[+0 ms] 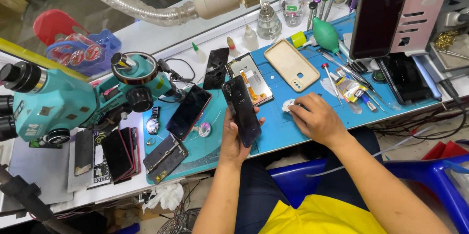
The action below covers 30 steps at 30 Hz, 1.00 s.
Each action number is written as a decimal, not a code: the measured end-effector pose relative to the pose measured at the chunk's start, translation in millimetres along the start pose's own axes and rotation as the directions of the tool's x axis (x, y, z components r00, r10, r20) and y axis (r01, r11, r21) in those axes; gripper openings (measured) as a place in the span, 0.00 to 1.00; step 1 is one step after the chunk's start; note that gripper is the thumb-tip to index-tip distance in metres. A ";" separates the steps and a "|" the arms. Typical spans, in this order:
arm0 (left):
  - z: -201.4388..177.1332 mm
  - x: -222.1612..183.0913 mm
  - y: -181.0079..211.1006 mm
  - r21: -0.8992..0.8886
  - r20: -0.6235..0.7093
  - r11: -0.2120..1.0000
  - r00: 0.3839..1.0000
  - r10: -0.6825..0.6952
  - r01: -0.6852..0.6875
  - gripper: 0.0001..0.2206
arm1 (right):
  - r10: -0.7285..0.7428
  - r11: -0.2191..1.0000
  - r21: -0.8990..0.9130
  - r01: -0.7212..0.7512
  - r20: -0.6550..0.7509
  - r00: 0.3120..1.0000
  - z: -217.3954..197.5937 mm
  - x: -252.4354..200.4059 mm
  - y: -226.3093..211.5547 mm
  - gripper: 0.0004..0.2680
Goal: Disconnecting a battery and internal components from a mobile phone using a prying tool.
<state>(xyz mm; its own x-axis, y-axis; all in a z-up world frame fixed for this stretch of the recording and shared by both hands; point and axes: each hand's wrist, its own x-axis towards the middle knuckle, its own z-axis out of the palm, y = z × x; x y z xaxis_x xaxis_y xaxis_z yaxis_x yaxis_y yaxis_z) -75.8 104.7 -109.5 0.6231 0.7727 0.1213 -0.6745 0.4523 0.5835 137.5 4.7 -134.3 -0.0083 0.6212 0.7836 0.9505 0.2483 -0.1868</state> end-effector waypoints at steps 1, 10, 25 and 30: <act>-3.8 1.0 -2.5 0.001 0.000 1.000 1.000 -0.001 0.001 0.29 | 0.001 1.000 0.001 -0.001 -0.001 1.000 0.9 0.6 1.5 0.03; 11.9 -3.7 -7.8 0.173 -0.079 0.985 0.996 0.037 -0.023 0.32 | 0.030 0.997 0.072 -0.027 -0.042 0.999 -0.9 -2.2 3.0 0.02; 62.6 -11.2 -5.5 -0.033 0.121 0.978 0.972 -0.202 0.208 0.29 | 0.191 0.972 0.170 -0.160 -0.180 0.965 4.9 -17.3 19.0 0.04; 68.8 -12.8 -1.7 -0.009 0.134 0.976 0.967 -0.215 0.218 0.27 | 0.339 0.921 0.252 -0.297 -0.143 0.930 -0.9 -14.4 20.7 0.02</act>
<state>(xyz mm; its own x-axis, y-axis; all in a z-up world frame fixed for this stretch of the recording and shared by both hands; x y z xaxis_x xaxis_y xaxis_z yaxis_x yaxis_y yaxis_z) -55.3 63.4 -56.8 0.8009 0.5904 0.0998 -0.5259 0.6139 0.5887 157.6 0.2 -149.0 0.3593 0.5554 0.7500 0.7995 0.2314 -0.5544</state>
